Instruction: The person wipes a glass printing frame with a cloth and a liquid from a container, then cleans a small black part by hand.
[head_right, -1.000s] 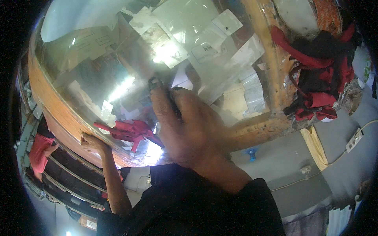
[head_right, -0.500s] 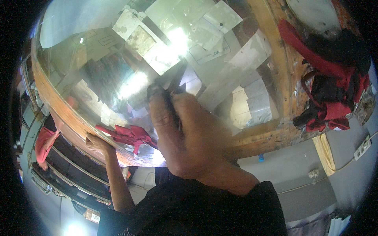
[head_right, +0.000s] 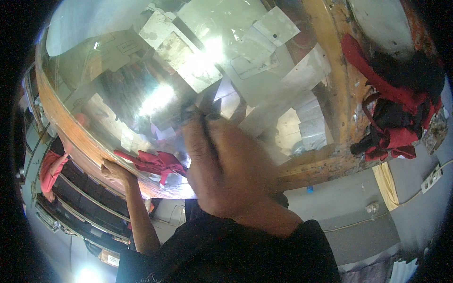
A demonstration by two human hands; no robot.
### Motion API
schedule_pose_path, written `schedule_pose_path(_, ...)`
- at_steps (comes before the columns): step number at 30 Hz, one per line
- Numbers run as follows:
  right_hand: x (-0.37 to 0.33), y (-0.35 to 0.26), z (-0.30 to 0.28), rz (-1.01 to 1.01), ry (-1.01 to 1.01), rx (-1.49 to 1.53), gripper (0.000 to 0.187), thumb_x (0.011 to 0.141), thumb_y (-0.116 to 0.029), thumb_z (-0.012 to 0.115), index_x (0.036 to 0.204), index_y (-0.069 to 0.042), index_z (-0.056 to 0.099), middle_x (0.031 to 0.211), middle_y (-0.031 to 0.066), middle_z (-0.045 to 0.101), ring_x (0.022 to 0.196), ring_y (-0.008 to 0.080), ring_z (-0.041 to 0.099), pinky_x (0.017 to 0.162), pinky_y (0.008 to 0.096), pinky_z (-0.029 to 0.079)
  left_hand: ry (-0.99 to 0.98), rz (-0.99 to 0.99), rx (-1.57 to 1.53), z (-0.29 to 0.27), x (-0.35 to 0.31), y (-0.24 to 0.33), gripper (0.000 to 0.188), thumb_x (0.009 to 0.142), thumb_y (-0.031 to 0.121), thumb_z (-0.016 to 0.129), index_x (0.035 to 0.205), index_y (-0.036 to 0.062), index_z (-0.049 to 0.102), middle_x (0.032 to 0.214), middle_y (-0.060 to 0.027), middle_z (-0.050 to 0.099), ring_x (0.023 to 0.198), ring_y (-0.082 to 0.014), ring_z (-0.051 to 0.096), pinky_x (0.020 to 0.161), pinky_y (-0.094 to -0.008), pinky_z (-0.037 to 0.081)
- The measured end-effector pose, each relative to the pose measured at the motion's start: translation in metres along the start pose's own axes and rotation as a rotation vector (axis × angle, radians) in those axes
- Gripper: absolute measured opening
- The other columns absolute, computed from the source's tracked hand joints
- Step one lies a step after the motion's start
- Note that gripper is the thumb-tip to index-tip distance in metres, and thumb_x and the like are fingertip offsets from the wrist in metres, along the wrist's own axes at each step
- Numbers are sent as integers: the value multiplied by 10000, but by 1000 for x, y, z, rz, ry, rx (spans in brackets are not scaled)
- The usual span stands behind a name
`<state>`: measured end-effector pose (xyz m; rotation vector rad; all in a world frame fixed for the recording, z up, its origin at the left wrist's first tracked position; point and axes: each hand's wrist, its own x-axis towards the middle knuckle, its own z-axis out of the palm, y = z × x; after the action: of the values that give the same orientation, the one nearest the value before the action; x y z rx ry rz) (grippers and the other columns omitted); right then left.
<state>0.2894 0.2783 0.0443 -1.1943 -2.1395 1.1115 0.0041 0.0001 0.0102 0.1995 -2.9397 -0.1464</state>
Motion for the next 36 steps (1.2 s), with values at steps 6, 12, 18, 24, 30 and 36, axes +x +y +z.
schedule_pose_path(6, -2, -6, 5, -14, -77, -28, 337, 832, 52, 682, 1165, 91, 653, 933, 198, 676, 760, 266, 704, 586, 320, 566, -24, 53, 21, 0, 0, -1, 695, 986, 587, 366, 1259, -33, 519, 1182, -242, 453, 1202, -383, 406, 1007, -580, 353)
schedule_pose_path(12, 8, 5, -31, 57, -26, -267, 275, 864, 35, 679, 1135, 71, 653, 1017, 187, 673, 934, 284, 670, 734, 370, 577, -43, 37, 39, -3, -5, 2, 699, 999, 595, 359, 1265, -34, 508, 1186, -239, 453, 1199, -378, 393, 1003, -586, 331)
schedule_pose_path(18, -6, 6, -23, -60, -147, -360, 232, 856, -19, 686, 1084, -28, 731, 1106, 135, 620, 1039, 305, 576, 842, 425, 501, -26, 4, 44, 1, 3, 1, 659, 995, 572, 358, 1254, -4, 545, 1231, -217, 465, 1247, -373, 366, 1013, -581, 338)
schedule_pose_path(24, 9, 14, -18, -39, 40, -200, 256, 839, -53, 711, 1091, -11, 723, 1061, 141, 668, 956, 303, 640, 748, 395, 545, -49, 23, 87, -1, 3, -7, 655, 987, 571, 366, 1281, 11, 537, 1264, -210, 451, 1265, -368, 351, 1009, -579, 351)
schedule_pose_path(30, 0, 4, 9, -175, 21, -167, 282, 812, -64, 678, 1083, 11, 675, 1067, 163, 622, 977, 341, 592, 812, 471, 501, 3, 57, 18, 7, 11, -13, 686, 994, 601, 385, 1264, -13, 528, 1180, -253, 500, 1185, -409, 423, 986, -594, 350)
schedule_pose_path(36, 18, 8, -10, -225, -46, -252, 218, 883, -81, 606, 1024, 61, 691, 1043, 152, 649, 957, 295, 638, 809, 412, 548, -38, -4, -28, -4, -5, 6, 671, 977, 558, 416, 1291, -26, 523, 1250, -270, 466, 1246, -410, 393, 979, -599, 392)
